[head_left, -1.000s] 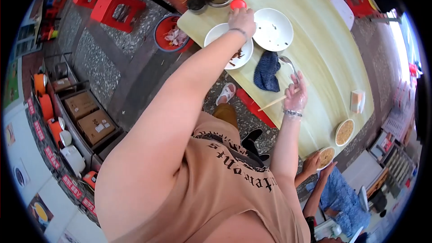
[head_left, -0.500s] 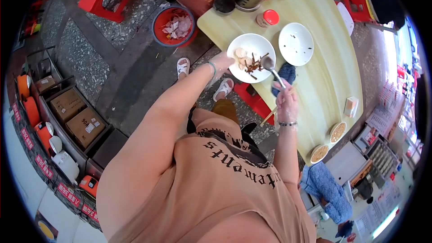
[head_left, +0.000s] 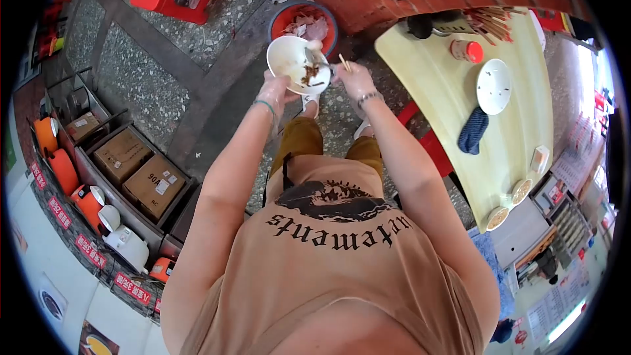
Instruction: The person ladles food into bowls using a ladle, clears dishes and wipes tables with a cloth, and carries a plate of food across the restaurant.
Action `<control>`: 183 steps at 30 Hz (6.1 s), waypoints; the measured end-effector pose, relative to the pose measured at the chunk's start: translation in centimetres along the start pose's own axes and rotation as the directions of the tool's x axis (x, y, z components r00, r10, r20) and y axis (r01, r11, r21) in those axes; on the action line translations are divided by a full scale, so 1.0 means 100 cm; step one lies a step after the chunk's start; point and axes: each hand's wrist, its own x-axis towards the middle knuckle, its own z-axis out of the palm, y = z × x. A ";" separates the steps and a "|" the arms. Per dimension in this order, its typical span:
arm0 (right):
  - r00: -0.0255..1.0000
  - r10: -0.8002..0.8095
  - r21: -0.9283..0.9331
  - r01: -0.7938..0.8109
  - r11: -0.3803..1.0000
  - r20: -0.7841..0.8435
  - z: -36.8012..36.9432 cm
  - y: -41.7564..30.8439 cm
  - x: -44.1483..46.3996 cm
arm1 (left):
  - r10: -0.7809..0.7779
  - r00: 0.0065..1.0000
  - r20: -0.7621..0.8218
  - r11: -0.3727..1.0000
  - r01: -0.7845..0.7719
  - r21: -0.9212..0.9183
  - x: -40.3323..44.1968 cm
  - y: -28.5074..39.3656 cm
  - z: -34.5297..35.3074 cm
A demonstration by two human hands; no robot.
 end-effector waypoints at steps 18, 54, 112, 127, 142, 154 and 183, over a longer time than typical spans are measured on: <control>0.964 0.221 0.100 -0.237 0.966 0.146 0.053 -0.002 0.074 | -0.080 0.984 -0.161 0.995 0.088 0.041 0.097 0.069 -0.068; 0.738 -0.597 -0.499 0.406 0.766 -0.315 -0.093 -0.064 -0.179 | -0.069 0.871 0.487 0.986 -0.015 0.166 -0.082 0.024 0.067; 0.272 -0.532 -0.591 -0.496 0.637 -0.802 -0.307 0.096 -0.151 | 0.196 0.974 0.111 0.981 -0.195 -0.025 -0.149 -0.006 -0.017; 0.153 -0.438 -0.414 -0.687 0.597 -0.886 -0.654 0.198 0.003 | 0.131 0.989 0.075 0.991 -0.133 0.014 -0.164 -0.025 0.187; 0.469 -0.798 -0.720 0.692 0.064 0.380 -0.456 0.047 0.019 | 0.140 0.990 0.010 0.990 -0.140 -0.034 -0.178 -0.030 0.225; 0.641 -0.739 -0.830 0.283 0.480 -0.208 -0.418 0.086 -0.020 | 0.184 0.982 0.046 0.982 -0.185 0.037 -0.195 -0.032 0.207; 0.698 -0.680 -0.360 0.589 0.723 -0.224 0.147 -0.115 -0.028 | 0.316 0.944 -0.090 0.883 -0.328 -0.335 -0.169 0.065 -0.293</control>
